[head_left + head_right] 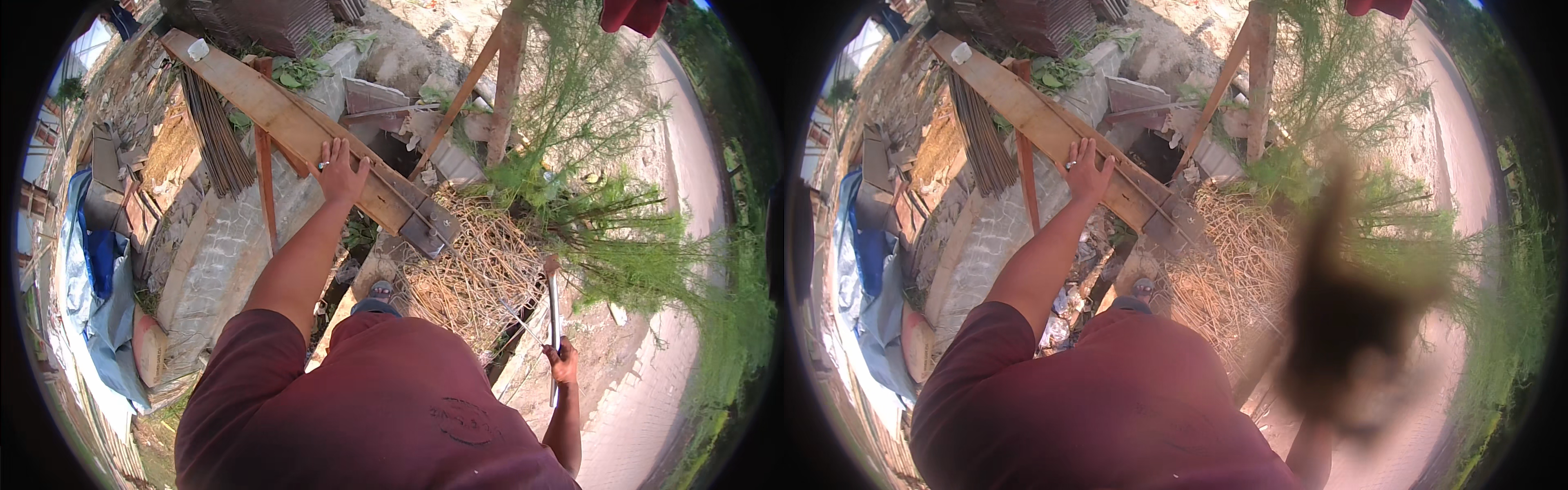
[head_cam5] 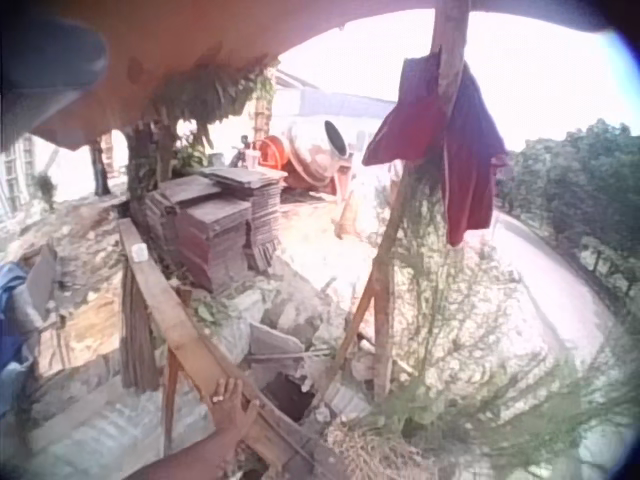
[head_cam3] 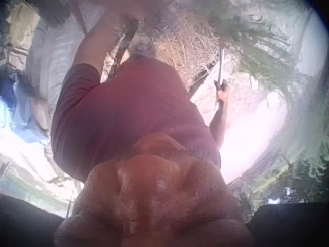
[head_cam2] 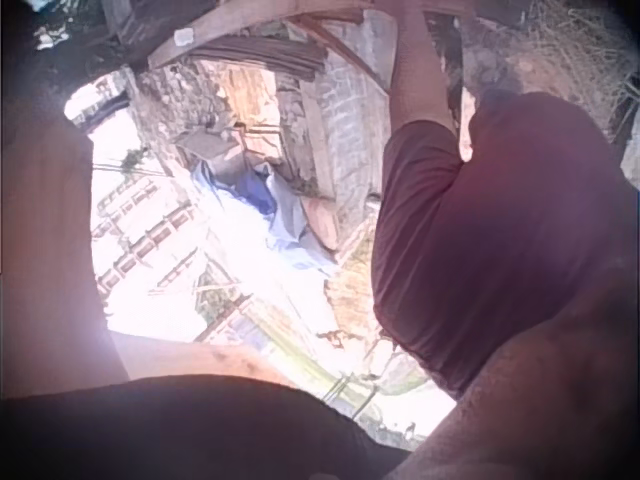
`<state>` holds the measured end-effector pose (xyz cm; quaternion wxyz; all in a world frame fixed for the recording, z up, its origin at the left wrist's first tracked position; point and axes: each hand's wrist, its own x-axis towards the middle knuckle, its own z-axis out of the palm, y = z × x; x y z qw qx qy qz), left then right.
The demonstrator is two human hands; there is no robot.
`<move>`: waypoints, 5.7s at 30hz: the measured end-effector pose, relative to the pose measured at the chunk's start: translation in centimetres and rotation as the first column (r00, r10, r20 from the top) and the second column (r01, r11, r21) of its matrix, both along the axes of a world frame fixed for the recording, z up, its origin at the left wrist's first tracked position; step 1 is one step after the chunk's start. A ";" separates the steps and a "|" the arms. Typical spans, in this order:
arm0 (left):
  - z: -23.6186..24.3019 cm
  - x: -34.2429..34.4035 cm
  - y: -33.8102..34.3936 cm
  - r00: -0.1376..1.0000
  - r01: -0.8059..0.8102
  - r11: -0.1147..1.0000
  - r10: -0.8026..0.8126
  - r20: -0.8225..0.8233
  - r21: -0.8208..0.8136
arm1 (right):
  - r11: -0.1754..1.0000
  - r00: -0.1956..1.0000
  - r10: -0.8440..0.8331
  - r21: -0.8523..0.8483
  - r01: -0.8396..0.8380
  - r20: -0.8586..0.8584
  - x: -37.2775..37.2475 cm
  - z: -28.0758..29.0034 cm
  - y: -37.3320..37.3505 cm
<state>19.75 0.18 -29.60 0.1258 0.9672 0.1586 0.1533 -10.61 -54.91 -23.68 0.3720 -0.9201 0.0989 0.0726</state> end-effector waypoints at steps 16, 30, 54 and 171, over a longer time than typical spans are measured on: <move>-0.7 0.6 0.2 0.999 0.044 0.998 -0.044 0.023 0.040 | 0.657 0.700 0.679 -0.610 -0.443 0.223 23.1 0.3 5.0; -0.7 0.6 0.2 0.999 0.018 1.000 -0.018 0.043 0.007 | 0.462 0.506 0.839 -0.752 -0.470 0.199 33.9 -1.5 9.4; -0.5 -15.3 -23.1 0.873 -0.322 -0.451 -0.483 -0.076 -0.833 | 0.391 0.532 0.845 -0.737 -0.552 0.050 33.5 -1.5 9.7; -7.2 -24.8 -7.0 0.925 0.112 0.874 -0.266 -0.273 -0.473 | 0.937 0.937 0.302 0.233 -0.259 -0.173 -1.9 -1.7 15.4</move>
